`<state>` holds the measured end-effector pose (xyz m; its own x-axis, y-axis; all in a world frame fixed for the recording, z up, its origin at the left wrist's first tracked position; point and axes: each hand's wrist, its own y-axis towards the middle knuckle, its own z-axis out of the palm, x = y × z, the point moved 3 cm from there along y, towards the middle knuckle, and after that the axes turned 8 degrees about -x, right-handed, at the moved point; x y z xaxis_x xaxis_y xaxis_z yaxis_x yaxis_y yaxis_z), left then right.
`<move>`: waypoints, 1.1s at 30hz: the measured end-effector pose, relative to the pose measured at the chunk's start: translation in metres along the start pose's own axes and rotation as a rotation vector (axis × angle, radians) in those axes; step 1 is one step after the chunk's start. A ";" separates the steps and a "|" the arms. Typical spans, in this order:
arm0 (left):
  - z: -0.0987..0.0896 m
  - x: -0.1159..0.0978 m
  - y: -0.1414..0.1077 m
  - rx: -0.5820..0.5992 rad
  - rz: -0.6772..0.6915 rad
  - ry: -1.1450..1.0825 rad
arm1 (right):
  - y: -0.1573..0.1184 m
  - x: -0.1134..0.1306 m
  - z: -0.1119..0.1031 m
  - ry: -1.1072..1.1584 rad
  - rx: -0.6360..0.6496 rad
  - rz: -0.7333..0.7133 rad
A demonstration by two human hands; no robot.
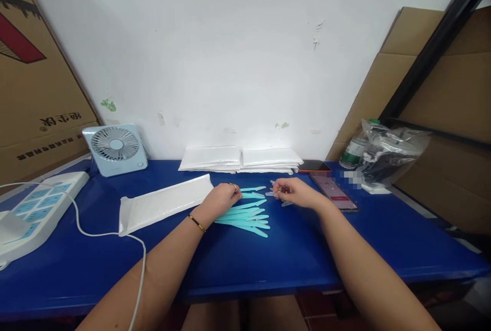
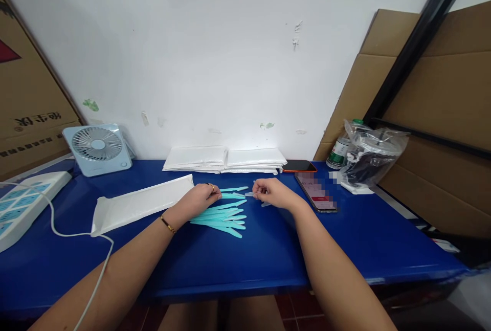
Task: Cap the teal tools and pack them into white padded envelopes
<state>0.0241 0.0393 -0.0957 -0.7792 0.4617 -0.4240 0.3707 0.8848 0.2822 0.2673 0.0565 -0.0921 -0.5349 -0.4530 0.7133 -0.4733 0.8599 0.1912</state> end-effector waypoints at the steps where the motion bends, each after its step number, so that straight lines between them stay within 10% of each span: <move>1: -0.002 -0.001 0.000 -0.013 -0.003 -0.014 | 0.000 -0.001 -0.002 0.043 -0.013 0.017; 33: 0.000 0.016 0.006 0.000 -0.206 -0.443 | 0.005 0.003 -0.009 0.220 -0.421 -0.077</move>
<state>0.0140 0.0517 -0.1012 -0.5460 0.2593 -0.7967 0.2316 0.9606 0.1538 0.2695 0.0615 -0.0831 -0.3272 -0.4978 0.8032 -0.1572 0.8668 0.4732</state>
